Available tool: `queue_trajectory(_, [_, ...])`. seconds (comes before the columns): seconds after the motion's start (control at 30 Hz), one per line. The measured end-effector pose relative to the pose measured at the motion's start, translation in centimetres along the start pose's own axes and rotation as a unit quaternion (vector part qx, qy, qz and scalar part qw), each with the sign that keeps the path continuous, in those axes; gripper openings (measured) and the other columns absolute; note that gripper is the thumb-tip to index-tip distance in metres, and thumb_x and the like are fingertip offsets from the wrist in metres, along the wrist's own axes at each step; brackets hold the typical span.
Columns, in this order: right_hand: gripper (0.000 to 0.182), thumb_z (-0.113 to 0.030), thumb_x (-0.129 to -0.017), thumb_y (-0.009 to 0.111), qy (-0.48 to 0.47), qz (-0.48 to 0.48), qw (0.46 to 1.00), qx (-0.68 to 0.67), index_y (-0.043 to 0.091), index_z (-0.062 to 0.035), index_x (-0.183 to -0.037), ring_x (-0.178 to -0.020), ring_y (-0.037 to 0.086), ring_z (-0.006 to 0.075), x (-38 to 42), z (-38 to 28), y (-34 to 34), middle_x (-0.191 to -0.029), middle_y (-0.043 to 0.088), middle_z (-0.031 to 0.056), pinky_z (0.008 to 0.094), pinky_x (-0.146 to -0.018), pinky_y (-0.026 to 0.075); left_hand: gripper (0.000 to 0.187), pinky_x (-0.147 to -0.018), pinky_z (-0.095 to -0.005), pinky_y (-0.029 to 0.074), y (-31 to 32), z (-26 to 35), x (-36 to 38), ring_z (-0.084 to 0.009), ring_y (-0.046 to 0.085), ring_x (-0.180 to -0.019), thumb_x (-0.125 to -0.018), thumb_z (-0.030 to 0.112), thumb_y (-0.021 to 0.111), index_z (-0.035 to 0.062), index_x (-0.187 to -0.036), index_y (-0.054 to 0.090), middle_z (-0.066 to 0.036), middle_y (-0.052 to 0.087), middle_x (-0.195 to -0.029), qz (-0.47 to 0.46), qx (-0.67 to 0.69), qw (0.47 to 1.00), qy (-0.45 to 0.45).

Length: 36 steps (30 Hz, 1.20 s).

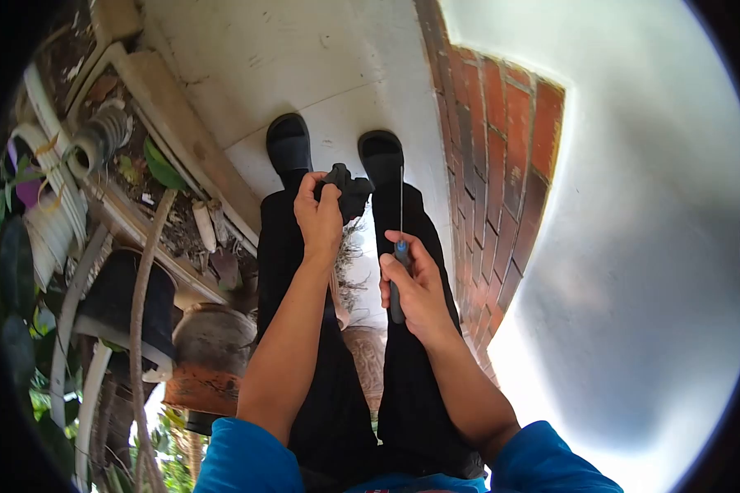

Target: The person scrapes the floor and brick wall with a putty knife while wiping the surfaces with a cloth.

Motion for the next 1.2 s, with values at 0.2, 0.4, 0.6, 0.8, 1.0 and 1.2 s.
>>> queue_trajectory(0.2, [0.038, -0.009, -0.095, 0.060, -0.028, -0.099, 0.983, 0.149, 0.048, -0.0011, -0.130, -0.057, 0.051, 0.0074, 0.0, -2.1, -1.9, -0.073, 0.051, -0.0001, 0.0242, -0.049, 0.043, 0.012, -0.064, -0.0221, 0.042, 0.1, 3.1, 1.4, -0.0063, 0.049, -0.071, -0.082, 0.004, 0.055, 0.0000, -0.093, 0.060, 0.000, 0.058, -0.081, 0.054, 0.143, 0.987, 0.044])
queue_trajectory(0.4, [0.046, -0.008, -0.093, 0.064, -0.043, -0.070, 0.985, 0.149, 0.046, -0.0027, -0.135, -0.061, 0.053, 0.0069, -2.0, -4.0, -4.5, -0.082, 0.053, 0.0012, 0.0233, -0.052, 0.045, 0.015, -0.065, -0.0210, 0.042, 0.4, 4.5, -1.0, -0.0076, 0.051, -0.073, -0.081, 0.002, 0.054, -0.0009, -0.094, 0.061, 0.000, 0.059, -0.083, 0.002, 0.217, 0.974, 0.063])
queue_trajectory(0.6, [0.047, -0.007, -0.090, 0.065, -0.150, -0.086, 0.957, 0.231, 0.049, -0.0025, -0.134, -0.066, 0.054, 0.0061, -9.4, -10.2, -3.8, -0.091, 0.054, 0.0009, 0.0219, -0.056, 0.047, 0.020, -0.067, -0.0273, 0.046, 2.5, 4.9, -13.6, -0.0126, 0.056, -0.073, -0.081, 0.009, 0.054, -0.0027, -0.094, 0.064, -0.005, 0.062, -0.080, -0.034, 0.110, 0.989, 0.094])
queue_trajectory(0.8, [0.043, -0.008, -0.088, 0.066, -0.209, -0.113, 0.923, 0.303, 0.052, -0.0007, -0.128, -0.066, 0.052, 0.0055, -21.4, -11.5, -2.2, -0.085, 0.056, -0.0002, 0.0219, -0.057, 0.044, 0.029, -0.071, -0.0357, 0.051, 6.8, 11.2, -24.6, -0.0220, 0.065, -0.077, -0.079, 0.022, 0.057, -0.0004, -0.095, 0.067, -0.013, 0.068, -0.080, -0.071, -0.099, 0.966, 0.228])
queue_trajectory(1.0, [0.037, -0.008, -0.086, 0.070, -0.284, -0.123, 0.893, 0.327, 0.054, 0.0005, -0.118, -0.075, 0.052, 0.0051, -30.0, -10.3, -1.0, -0.086, 0.057, -0.0003, 0.0217, -0.065, 0.043, 0.028, -0.060, -0.0353, 0.050, 9.9, 17.3, -31.4, -0.0204, 0.061, -0.064, -0.080, 0.020, 0.055, -0.0003, -0.096, 0.065, -0.010, 0.063, -0.076, -0.066, -0.169, 0.939, 0.293])
queue_trajectory(1.2, [0.056, -0.015, -0.087, 0.070, -0.335, -0.127, 0.869, 0.342, 0.049, -0.0003, -0.137, -0.088, 0.058, 0.0118, -37.1, -10.4, -1.5, -0.096, 0.063, 0.0068, 0.0270, -0.080, 0.048, 0.030, -0.065, -0.0360, 0.049, 9.9, 21.5, -33.2, -0.0214, 0.062, -0.068, -0.079, 0.022, 0.055, 0.0008, -0.097, 0.066, -0.010, 0.064, -0.074, -0.077, -0.283, 0.860, 0.418])
Point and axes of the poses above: each hand's wrist, its own x-axis away from the middle knuckle, its own y-axis out of the palm, z = x × y, the point moved 5 cm from there along -x, towards the middle knuckle
